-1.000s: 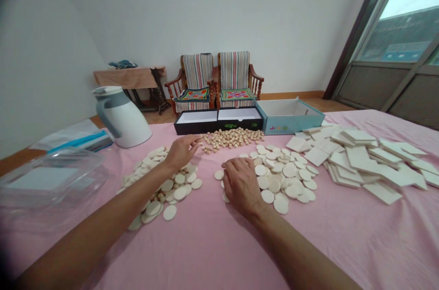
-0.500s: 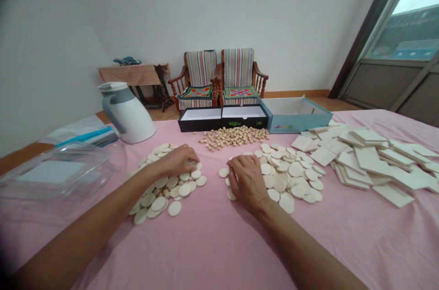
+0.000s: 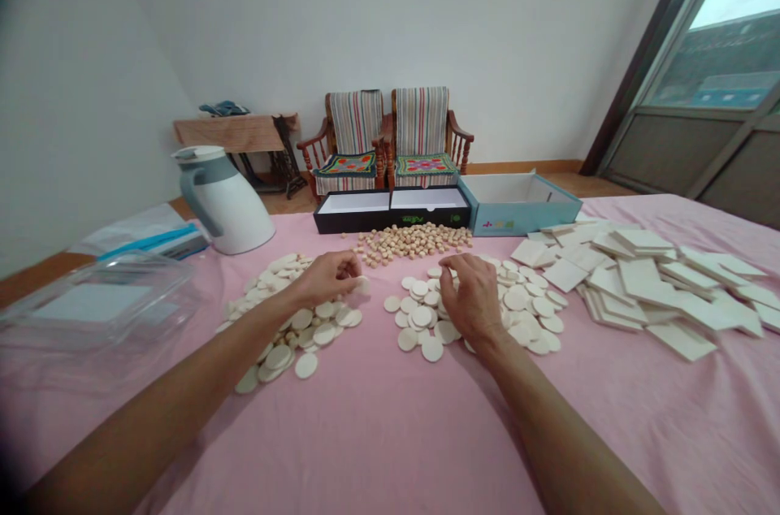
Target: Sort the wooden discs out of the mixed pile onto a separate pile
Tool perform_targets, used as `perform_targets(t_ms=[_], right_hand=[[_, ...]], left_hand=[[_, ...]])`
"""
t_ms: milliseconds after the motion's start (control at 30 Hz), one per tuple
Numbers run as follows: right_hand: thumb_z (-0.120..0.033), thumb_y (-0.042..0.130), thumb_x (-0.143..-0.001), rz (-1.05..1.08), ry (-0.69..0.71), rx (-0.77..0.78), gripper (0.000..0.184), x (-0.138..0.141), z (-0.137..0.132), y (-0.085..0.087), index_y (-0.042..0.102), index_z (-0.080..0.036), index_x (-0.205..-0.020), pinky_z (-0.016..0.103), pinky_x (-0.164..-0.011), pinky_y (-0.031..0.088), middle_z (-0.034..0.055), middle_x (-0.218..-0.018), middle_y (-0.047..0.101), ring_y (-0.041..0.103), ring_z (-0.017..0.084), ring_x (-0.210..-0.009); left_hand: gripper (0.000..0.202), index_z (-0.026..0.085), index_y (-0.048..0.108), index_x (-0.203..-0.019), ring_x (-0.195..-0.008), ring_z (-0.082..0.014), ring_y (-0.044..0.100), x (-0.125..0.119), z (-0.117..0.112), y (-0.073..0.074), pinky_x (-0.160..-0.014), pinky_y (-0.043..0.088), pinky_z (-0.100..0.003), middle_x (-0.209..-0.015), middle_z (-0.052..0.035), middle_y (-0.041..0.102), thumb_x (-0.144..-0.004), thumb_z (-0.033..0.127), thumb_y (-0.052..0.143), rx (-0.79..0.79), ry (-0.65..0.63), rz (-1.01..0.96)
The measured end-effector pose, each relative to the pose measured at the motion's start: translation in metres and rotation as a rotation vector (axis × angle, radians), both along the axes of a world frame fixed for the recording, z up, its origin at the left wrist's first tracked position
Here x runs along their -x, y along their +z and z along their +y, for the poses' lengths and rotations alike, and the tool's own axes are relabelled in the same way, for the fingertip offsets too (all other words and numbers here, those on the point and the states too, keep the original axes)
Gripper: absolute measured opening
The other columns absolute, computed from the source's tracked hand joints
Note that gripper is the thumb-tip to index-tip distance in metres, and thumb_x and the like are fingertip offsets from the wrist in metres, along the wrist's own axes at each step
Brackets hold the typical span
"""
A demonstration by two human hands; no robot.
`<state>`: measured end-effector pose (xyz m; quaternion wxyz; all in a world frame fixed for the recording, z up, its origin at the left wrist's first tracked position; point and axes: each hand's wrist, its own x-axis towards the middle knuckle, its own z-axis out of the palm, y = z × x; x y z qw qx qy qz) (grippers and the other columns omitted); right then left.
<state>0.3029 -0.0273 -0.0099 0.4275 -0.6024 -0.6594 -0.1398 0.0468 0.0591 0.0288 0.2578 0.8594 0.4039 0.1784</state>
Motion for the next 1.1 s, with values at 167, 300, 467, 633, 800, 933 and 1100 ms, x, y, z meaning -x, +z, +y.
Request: perform_targets(t_ms=[167,300,467,633,800,933,1100], right_hand=[[-0.019,0.049,-0.081,0.000,0.015,0.005,0.014,0.001,-0.001,0.000,0.062,-0.020,-0.086,0.034,-0.078,0.036,0.0049,-0.085,0.066,0.059,0.020,-0.084],[-0.019,0.049,-0.081,0.001,0.011,0.012,0.014,-0.001,0.001,0.000,0.062,-0.019,-0.086,0.034,-0.079,0.036,0.0050,-0.085,0.066,0.058,0.021,-0.085],[-0.018,0.049,-0.081,-0.001,0.016,0.027,0.014,0.001,0.000,0.001,0.062,-0.019,-0.085,0.034,-0.078,0.036,0.0053,-0.083,0.065,0.058,0.021,-0.084],[-0.018,0.049,-0.081,0.019,0.032,0.034,0.014,0.003,-0.002,0.003,0.062,-0.019,-0.085,0.033,-0.077,0.038,0.0053,-0.083,0.065,0.058,0.020,-0.083],[-0.018,0.049,-0.081,0.017,0.041,0.019,0.014,0.000,0.001,0.001,0.062,-0.019,-0.084,0.033,-0.076,0.038,0.0057,-0.083,0.064,0.057,0.020,-0.083],[-0.018,0.048,-0.080,0.011,0.045,0.022,0.015,0.000,0.001,0.001,0.062,-0.019,-0.084,0.033,-0.076,0.038,0.0061,-0.082,0.064,0.057,0.021,-0.082],[-0.017,0.048,-0.081,0.010,0.068,0.041,0.015,0.003,0.000,0.001,0.062,-0.019,-0.083,0.033,-0.077,0.037,0.0055,-0.081,0.064,0.057,0.020,-0.082]], left_hand=[[0.020,0.012,0.059,-0.092,-0.065,-0.0132,0.062,-0.003,-0.008,0.005,-0.055,0.046,-0.022,-0.077,-0.0039,0.066,-0.078,0.027,0.056,0.161,-0.038,-0.188],[0.015,0.016,0.065,-0.084,-0.067,-0.0139,0.060,0.021,-0.018,0.004,-0.060,0.043,-0.023,-0.076,-0.0018,0.066,-0.072,0.024,0.062,-0.005,-0.111,0.144],[0.016,0.019,0.065,-0.085,-0.076,-0.0167,0.058,0.034,-0.038,0.001,-0.067,0.040,-0.025,-0.083,-0.0019,0.064,-0.069,0.019,0.063,-0.221,-0.168,0.347],[0.017,0.019,0.062,-0.085,-0.080,-0.0190,0.057,0.028,-0.043,-0.001,-0.068,0.040,-0.026,-0.089,-0.0044,0.063,-0.068,0.019,0.061,-0.253,-0.106,0.403],[0.013,0.020,0.062,-0.082,-0.074,-0.0184,0.058,0.021,-0.041,-0.001,-0.061,0.039,-0.025,-0.084,-0.0035,0.063,-0.070,0.023,0.060,-0.243,-0.091,0.446],[0.014,0.018,0.064,-0.084,-0.071,-0.0171,0.058,0.004,-0.045,0.002,-0.062,0.041,-0.025,-0.080,-0.0032,0.064,-0.071,0.024,0.061,-0.245,-0.065,0.348],[0.024,0.018,0.064,-0.100,-0.072,-0.0136,0.060,-0.007,-0.033,0.007,-0.065,0.045,-0.022,-0.088,-0.0030,0.067,-0.077,0.017,0.056,-0.235,-0.031,0.103]])
